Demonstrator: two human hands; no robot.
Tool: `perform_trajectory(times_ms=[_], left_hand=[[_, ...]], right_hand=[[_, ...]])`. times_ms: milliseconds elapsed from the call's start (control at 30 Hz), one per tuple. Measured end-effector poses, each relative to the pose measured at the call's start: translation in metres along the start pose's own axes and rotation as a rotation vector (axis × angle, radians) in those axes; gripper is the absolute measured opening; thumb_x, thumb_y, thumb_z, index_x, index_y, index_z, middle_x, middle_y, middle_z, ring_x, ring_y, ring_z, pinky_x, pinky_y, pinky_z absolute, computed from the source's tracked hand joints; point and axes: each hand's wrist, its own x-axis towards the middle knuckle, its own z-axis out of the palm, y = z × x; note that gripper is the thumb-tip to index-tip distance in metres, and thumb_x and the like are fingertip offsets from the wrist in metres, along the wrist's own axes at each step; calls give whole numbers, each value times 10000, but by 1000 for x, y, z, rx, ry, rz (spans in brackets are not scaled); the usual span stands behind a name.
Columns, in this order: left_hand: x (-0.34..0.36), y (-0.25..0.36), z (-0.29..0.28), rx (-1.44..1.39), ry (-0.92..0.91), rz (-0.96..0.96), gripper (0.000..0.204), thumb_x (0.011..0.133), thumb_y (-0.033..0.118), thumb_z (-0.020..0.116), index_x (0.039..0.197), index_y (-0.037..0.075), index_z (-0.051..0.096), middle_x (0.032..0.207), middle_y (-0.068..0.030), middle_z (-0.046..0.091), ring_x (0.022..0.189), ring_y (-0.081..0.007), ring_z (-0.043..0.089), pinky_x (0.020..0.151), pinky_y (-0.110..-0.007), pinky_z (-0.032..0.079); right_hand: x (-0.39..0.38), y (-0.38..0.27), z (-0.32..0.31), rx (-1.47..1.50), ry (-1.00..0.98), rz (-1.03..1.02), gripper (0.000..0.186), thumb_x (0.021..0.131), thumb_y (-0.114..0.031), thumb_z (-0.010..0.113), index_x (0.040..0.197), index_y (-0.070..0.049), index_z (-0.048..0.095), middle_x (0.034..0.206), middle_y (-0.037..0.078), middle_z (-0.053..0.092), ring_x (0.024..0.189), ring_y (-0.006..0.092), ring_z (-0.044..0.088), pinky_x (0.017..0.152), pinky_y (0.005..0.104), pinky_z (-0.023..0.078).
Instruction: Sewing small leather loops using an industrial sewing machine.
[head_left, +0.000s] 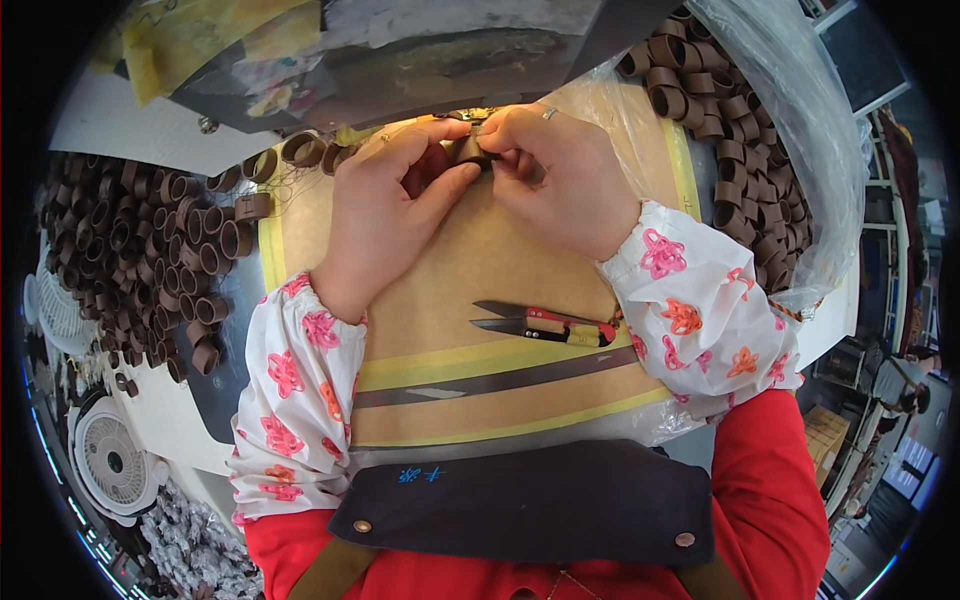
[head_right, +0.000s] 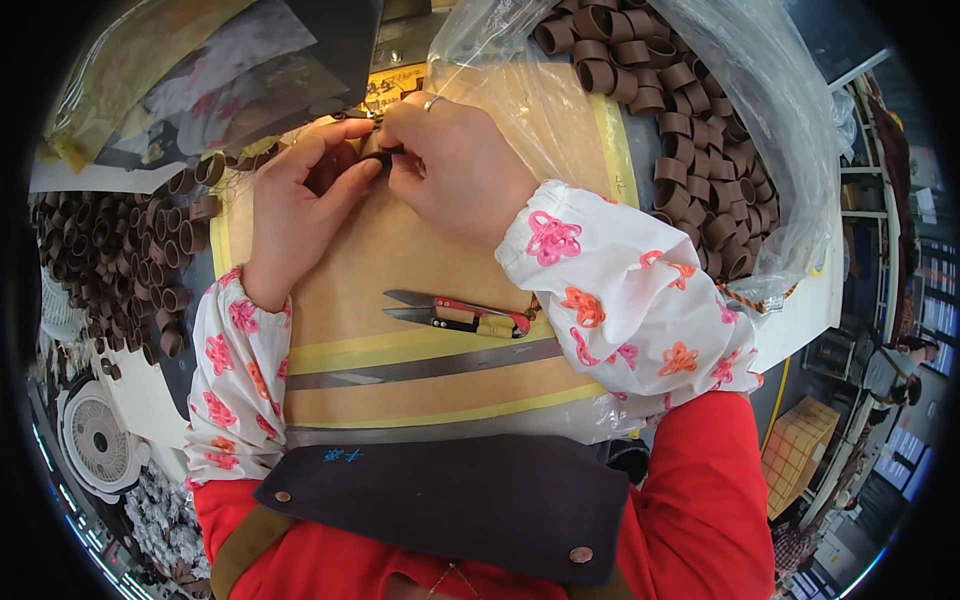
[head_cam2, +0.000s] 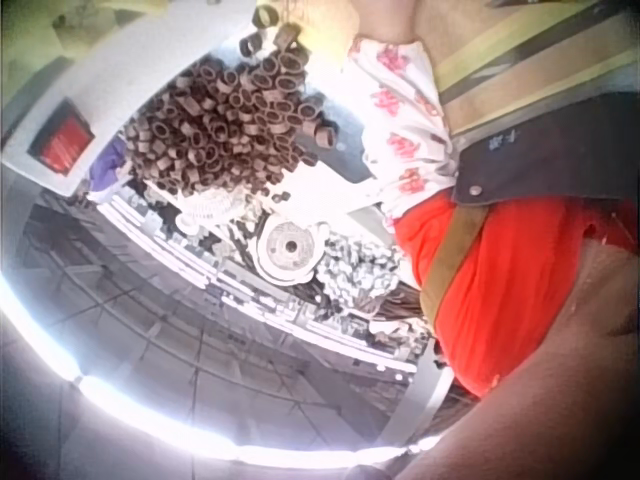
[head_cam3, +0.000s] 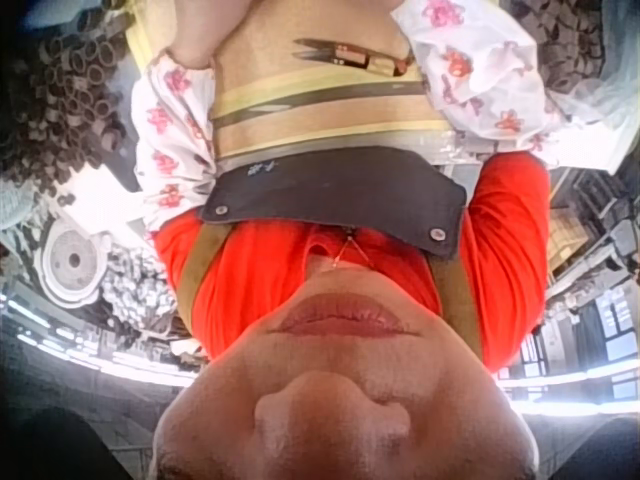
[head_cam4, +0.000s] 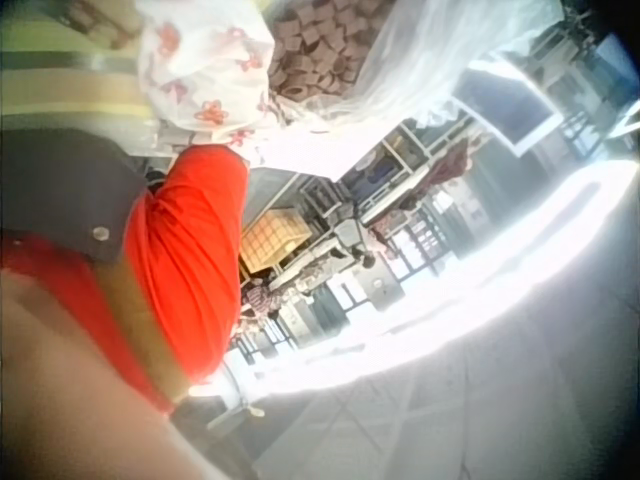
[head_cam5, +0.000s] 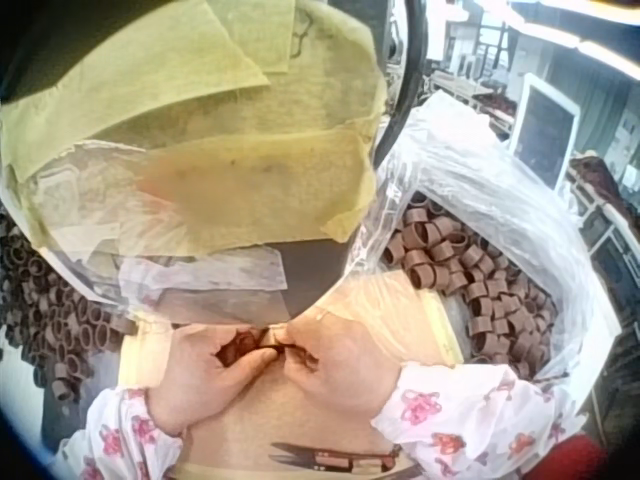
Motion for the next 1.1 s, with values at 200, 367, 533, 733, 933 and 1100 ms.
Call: perform_trajectory(times_ms=[200, 367, 533, 733, 933, 1100], left_hand=[[-1, 0, 1, 15, 47, 6, 199, 727, 159, 686, 846, 8, 632, 673, -96, 611, 574, -174, 573, 533, -287, 436], [7, 1, 7, 245, 117, 76, 220, 742, 215, 661, 789, 4, 625, 690, -127, 621, 613, -260, 595, 560, -340, 445], [12, -3, 10, 269, 143, 36, 247, 743, 244, 657, 791, 3, 637, 653, -121, 624, 586, -259, 603, 554, -328, 452], [13, -4, 10, 229, 132, -5, 259, 737, 251, 668, 803, 2, 650, 642, -121, 626, 565, -234, 609, 544, -310, 458], [15, -5, 7, 198, 93, -57, 259, 741, 243, 665, 819, -3, 644, 643, -113, 625, 571, -223, 611, 546, -302, 458], [17, -7, 8, 207, 54, -53, 255, 749, 228, 672, 835, -10, 645, 639, -70, 628, 556, -96, 555, 530, -239, 417]], right_hand=[[1, 3, -3, -195, -54, -227, 107, 710, 13, 602, 812, 0, 571, 822, 110, 588, 632, 216, 576, 558, 281, 465], [8, 6, -4, -159, 1, -123, 76, 749, -50, 606, 817, -18, 622, 711, 116, 588, 617, 224, 565, 530, 286, 439], [15, 13, -3, -49, 10, -59, 85, 756, -77, 616, 795, -8, 647, 549, 117, 548, 478, 208, 519, 468, 279, 398], [15, 11, -1, -87, 13, -56, 60, 703, -44, 611, 732, -1, 581, 653, 130, 523, 603, 270, 515, 549, 345, 403], [15, 10, -3, -181, 5, -27, 114, 743, -121, 634, 757, -7, 638, 545, 110, 518, 477, 204, 501, 464, 301, 373], [13, 7, -3, -302, 45, -18, 131, 729, -167, 650, 757, -40, 639, 590, 91, 511, 545, 224, 521, 508, 332, 393]])
